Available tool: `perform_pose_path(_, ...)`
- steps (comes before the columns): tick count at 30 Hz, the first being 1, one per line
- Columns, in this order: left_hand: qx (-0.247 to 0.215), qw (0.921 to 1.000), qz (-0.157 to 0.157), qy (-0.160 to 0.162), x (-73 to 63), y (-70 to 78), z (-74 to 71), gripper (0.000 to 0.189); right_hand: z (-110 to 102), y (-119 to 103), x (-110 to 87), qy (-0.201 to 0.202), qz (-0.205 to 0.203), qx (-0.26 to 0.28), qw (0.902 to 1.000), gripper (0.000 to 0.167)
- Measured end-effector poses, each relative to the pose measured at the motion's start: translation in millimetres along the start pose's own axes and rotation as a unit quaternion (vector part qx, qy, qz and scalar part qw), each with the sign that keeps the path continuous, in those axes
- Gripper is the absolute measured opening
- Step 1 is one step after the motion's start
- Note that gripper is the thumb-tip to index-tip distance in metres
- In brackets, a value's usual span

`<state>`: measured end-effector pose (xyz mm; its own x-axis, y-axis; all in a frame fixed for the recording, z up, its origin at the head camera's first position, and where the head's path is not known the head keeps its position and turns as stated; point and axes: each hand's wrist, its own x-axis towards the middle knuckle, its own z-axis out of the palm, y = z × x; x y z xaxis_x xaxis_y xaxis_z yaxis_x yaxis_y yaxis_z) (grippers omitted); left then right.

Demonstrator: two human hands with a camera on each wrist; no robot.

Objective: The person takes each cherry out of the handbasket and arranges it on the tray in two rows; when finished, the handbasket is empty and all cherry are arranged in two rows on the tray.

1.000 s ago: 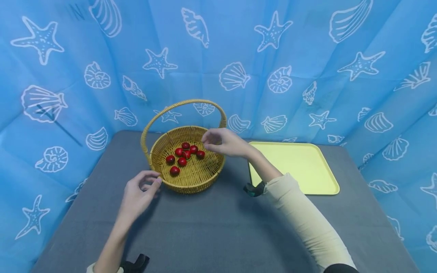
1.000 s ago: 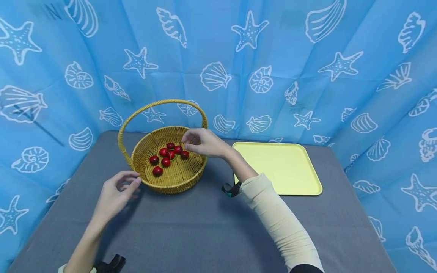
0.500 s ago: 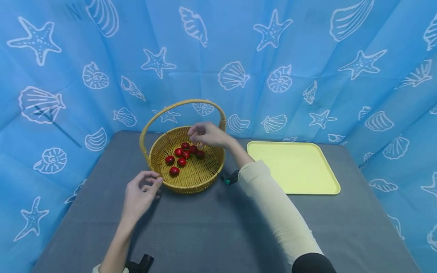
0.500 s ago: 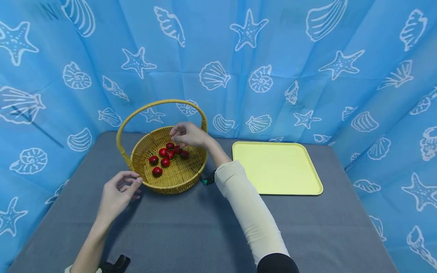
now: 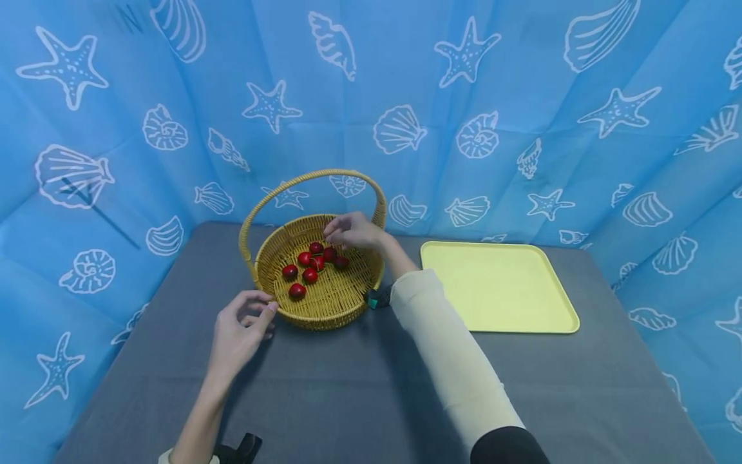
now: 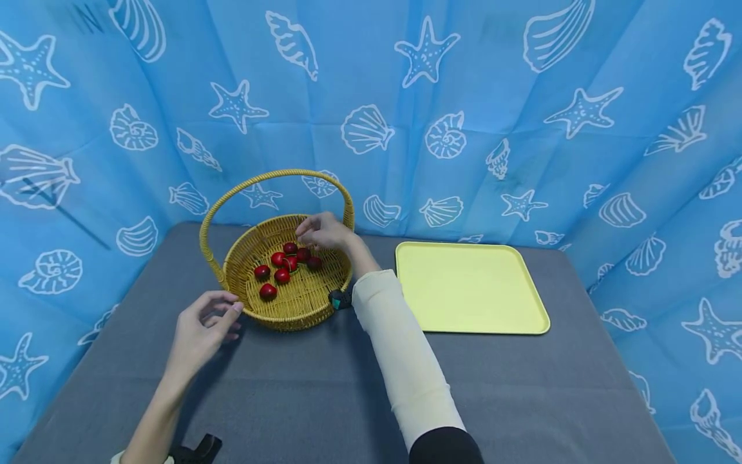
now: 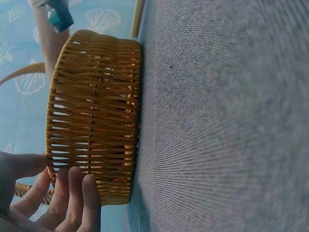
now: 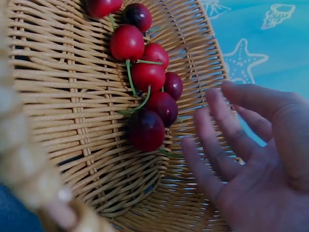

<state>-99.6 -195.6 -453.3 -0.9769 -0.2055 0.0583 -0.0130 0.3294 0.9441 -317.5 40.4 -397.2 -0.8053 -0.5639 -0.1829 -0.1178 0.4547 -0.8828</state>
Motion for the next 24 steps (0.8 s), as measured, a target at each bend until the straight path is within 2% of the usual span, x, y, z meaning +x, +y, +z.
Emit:
perform_pose_path(6, -0.006, 1.0000, 0.005, 0.004, 0.5, -1.0, 0.6, 0.027, 0.5, 5.0, 0.4, -0.024, 0.030, -0.028, 0.9989, 0.029)
perform_pose_path(10, -0.004, 1.0000, 0.003, 0.005, -0.4, -1.1, 0.3, 0.027, 2.6, 6.3, 0.7, -0.051, 0.057, -0.012, 0.9970, 0.033)
perform_pose_path(17, -0.001, 1.0000, 0.003, 0.000, -0.2, -1.1, -0.6, 0.030, 5.6, 7.2, -0.3, -0.071, 0.098, -0.005, 0.9926, 0.036)
perform_pose_path(24, 0.003, 1.0000, 0.000, -0.004, -0.1, -1.0, -1.7, 0.030, 7.5, 9.3, 0.4, -0.090, 0.095, -0.070, 0.9890, 0.032)
